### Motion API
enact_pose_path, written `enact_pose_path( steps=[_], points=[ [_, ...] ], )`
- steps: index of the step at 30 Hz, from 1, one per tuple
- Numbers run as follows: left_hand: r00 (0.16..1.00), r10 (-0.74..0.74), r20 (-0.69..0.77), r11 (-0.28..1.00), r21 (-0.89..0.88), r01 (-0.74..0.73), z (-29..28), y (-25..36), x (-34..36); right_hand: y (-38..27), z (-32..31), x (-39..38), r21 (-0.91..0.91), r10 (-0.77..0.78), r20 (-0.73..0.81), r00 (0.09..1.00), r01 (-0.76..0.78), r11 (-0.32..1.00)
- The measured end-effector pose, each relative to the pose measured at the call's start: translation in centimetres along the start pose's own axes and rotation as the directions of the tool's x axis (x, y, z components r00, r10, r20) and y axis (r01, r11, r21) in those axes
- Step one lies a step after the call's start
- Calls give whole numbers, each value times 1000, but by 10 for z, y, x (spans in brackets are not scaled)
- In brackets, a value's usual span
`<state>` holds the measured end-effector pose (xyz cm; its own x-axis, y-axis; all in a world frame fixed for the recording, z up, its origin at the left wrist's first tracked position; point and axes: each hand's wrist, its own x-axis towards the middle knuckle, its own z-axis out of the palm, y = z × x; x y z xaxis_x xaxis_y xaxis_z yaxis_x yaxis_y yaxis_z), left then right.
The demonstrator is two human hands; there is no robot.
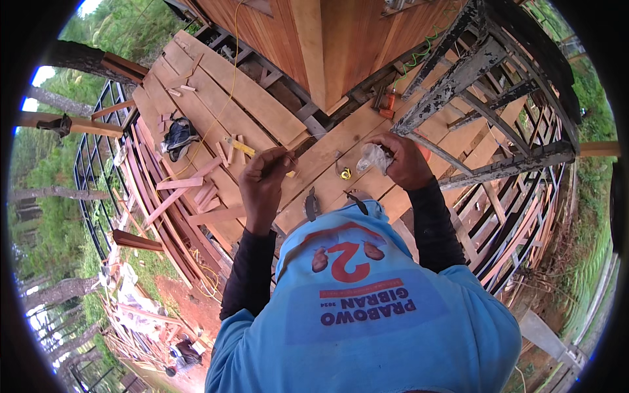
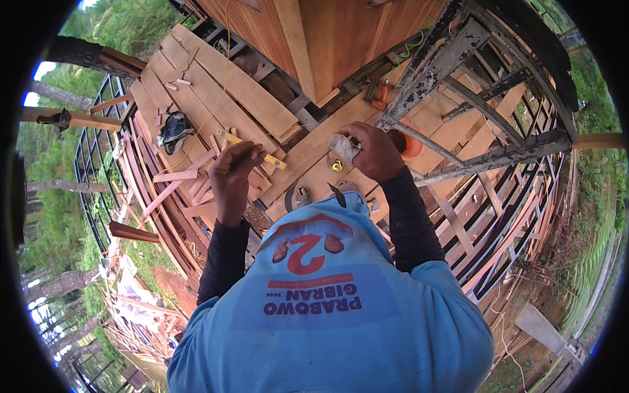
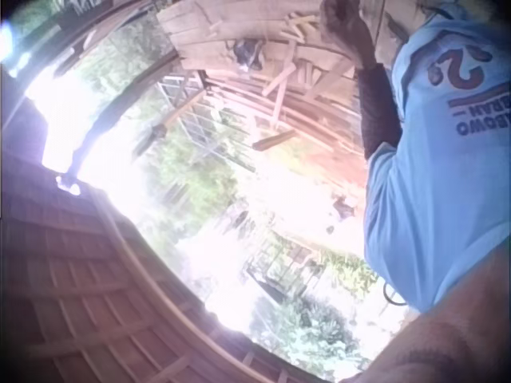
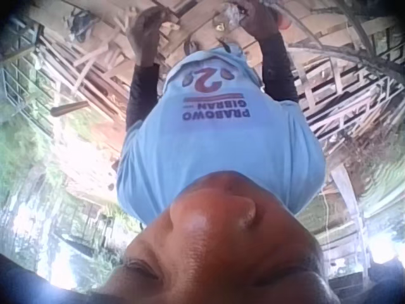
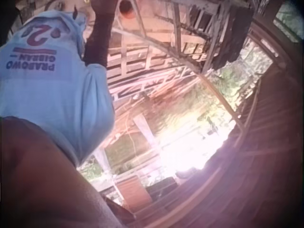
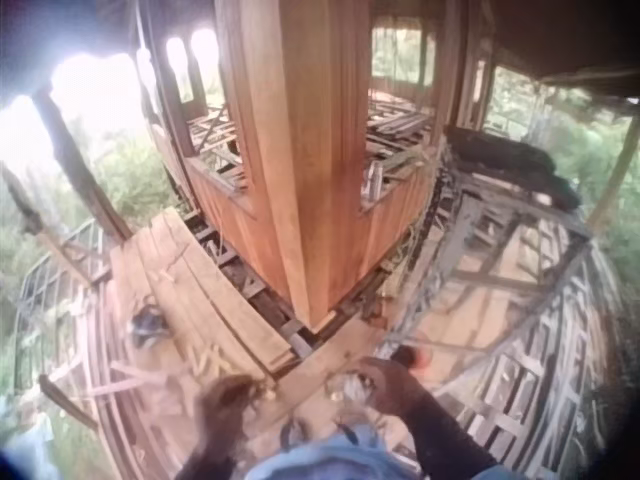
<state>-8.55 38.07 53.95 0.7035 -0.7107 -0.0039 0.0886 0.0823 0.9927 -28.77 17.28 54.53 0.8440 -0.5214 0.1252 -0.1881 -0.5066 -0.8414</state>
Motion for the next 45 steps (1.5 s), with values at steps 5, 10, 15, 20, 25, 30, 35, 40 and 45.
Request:
enact_pose_path(
  steps=[5,10,15,20,25,30,35,40,45],
  points=[
    [999,-18,44,1000,2,18,-21,1,11,-27,59,-4,267,-21,-35,999,30,963],
    [995,-71,76,997,40,68,-28,3,13,-40,105,-1,505,-110,-27,994,109,856],
    [992,-83,98,985,158,67,-34,1,13,-56,121,6,539,-42,105,994,-22,842],
    [992,-24,121,983,183,2,-48,-4,13,-49,135,7,573,102,140,985,-164,803],
    [994,-92,59,988,127,84,-74,-12,12,-35,124,5,570,87,245,966,-216,793],
    [991,-126,42,974,196,116,-92,-13,9,-37,123,5,640,67,226,972,-200,742],
    [990,-127,57,970,218,112,-101,-13,9,-39,119,5,786,180,246,952,-304,539],
    [982,-55,183,878,477,-39,-109,-20,9,-38,127,2,872,209,266,941,-327,364],
    [949,-153,277,893,449,13,-89,10,2,-29,135,-1,847,202,295,934,-353,397]
  ],
)
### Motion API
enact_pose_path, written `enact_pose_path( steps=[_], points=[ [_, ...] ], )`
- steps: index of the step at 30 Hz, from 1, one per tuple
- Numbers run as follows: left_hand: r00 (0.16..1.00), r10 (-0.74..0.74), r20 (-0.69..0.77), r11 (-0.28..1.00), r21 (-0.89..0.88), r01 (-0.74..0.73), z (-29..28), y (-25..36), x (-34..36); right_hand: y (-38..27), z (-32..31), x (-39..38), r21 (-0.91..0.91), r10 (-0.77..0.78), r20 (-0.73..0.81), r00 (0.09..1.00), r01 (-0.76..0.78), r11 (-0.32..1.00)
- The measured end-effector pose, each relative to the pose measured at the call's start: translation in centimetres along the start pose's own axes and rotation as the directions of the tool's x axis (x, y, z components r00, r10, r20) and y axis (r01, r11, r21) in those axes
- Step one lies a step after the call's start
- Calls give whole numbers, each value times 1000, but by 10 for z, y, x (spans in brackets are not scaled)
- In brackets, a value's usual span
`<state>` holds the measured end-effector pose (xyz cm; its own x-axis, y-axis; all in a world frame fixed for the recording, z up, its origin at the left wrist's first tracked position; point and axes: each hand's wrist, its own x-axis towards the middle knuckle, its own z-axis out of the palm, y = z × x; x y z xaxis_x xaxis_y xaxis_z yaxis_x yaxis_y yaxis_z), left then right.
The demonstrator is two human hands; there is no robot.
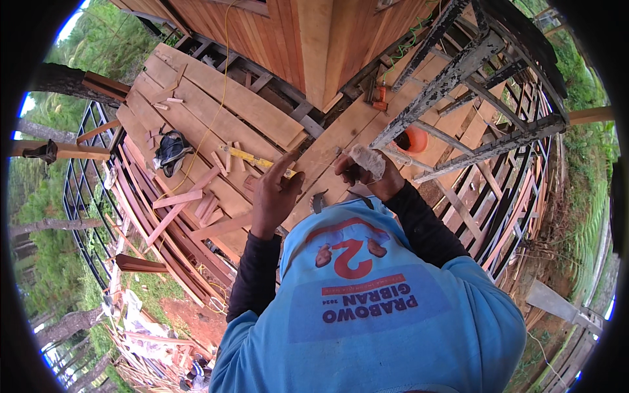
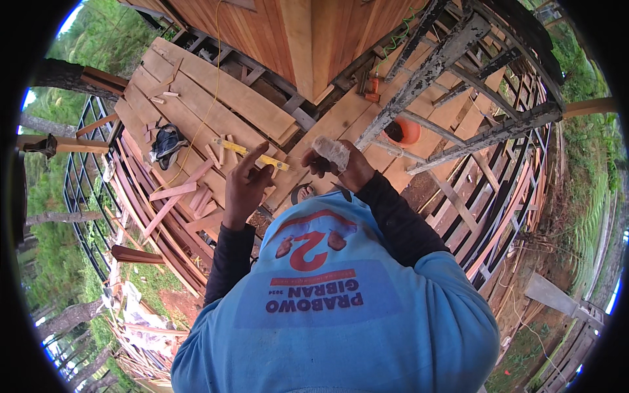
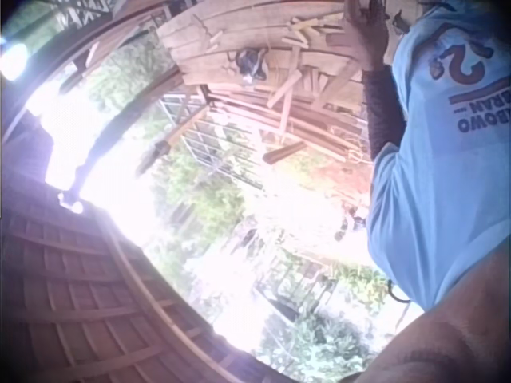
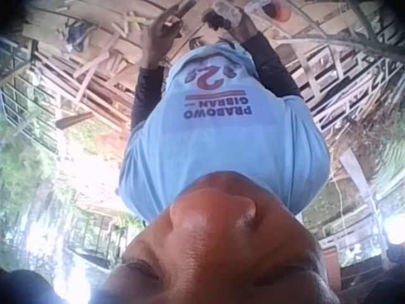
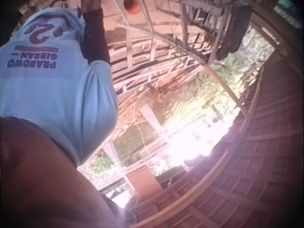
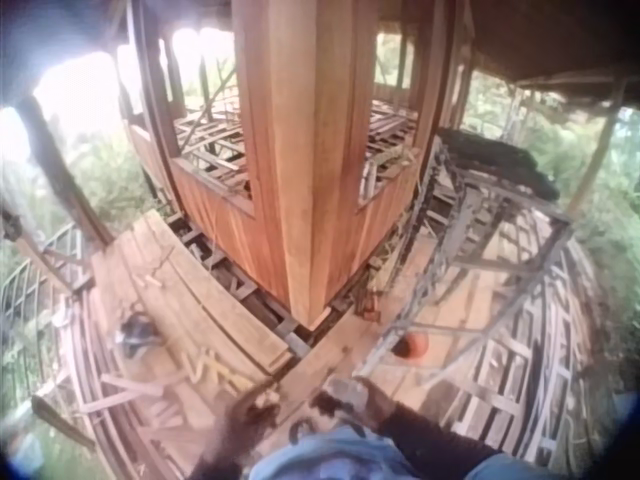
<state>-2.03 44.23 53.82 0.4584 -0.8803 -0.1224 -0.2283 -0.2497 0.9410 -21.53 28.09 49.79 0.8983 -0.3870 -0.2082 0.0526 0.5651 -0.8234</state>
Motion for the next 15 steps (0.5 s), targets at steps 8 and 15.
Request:
enact_pose_path(
  steps=[8,15],
  points=[
    [979,186,85,933,-329,-149,35,-3,9,0,18,2,-105,-86,9,996,87,991],
    [991,16,132,998,-64,-8,23,-11,13,9,23,5,-93,-44,-127,991,32,995]
  ],
)
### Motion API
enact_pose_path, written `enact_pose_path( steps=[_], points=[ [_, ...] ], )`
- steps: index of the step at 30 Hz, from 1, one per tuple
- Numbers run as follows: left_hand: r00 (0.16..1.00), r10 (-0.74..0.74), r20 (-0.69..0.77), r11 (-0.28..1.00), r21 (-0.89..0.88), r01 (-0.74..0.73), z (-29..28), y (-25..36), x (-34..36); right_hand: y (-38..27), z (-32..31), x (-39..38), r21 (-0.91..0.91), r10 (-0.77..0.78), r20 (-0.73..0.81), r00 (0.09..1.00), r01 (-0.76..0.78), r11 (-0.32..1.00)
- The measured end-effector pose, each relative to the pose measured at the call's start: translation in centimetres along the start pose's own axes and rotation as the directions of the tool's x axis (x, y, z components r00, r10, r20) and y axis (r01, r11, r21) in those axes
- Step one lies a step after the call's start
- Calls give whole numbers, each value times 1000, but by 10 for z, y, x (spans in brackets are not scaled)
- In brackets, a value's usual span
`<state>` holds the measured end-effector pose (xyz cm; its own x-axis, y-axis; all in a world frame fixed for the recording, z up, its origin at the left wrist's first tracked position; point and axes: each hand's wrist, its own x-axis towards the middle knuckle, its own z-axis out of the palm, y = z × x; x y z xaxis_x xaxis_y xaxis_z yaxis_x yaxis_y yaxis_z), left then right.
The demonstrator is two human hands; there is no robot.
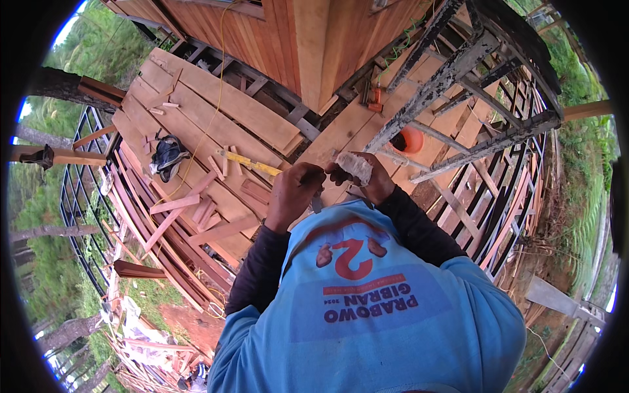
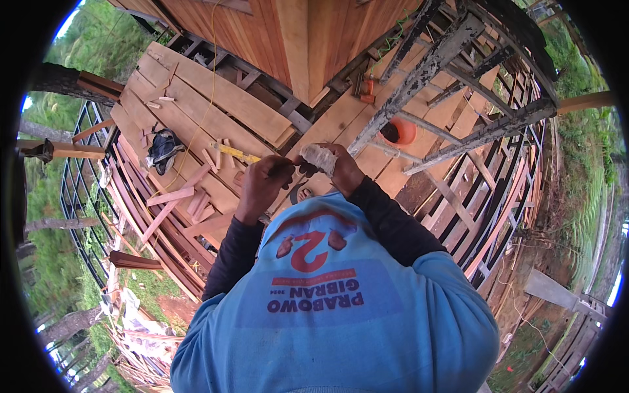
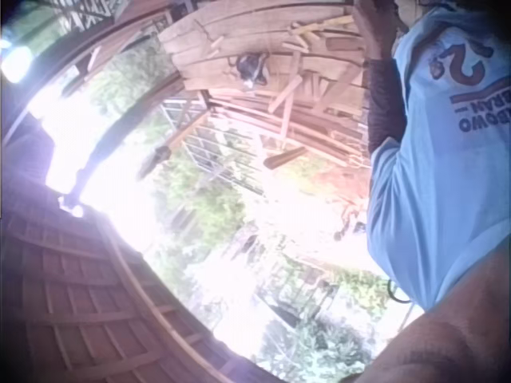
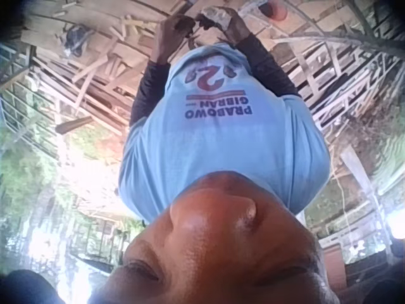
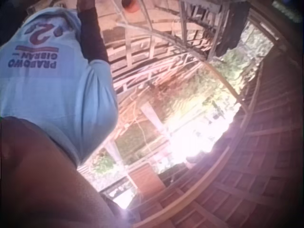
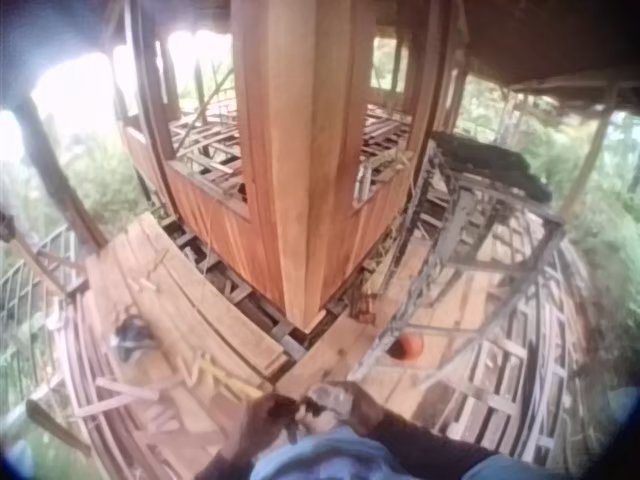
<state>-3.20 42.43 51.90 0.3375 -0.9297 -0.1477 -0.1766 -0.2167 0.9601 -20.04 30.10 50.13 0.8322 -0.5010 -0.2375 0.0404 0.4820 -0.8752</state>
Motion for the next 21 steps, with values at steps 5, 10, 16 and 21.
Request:
enact_pose_path(
  steps=[5,10,16,21],
  points=[
    [995,65,-71,998,-13,-67,-9,-9,-4,-5,2,1,2,-33,3,999,33,999],
    [967,-44,-250,931,-360,-51,-35,-28,-2,-5,-8,11,75,-94,19,995,93,993],
    [998,69,-2,803,-593,-57,-19,-7,6,-17,8,20,139,-123,88,988,110,984],
    [985,-34,169,630,-761,152,6,-1,19,-32,15,27,189,-185,135,973,158,969]
  ],
)
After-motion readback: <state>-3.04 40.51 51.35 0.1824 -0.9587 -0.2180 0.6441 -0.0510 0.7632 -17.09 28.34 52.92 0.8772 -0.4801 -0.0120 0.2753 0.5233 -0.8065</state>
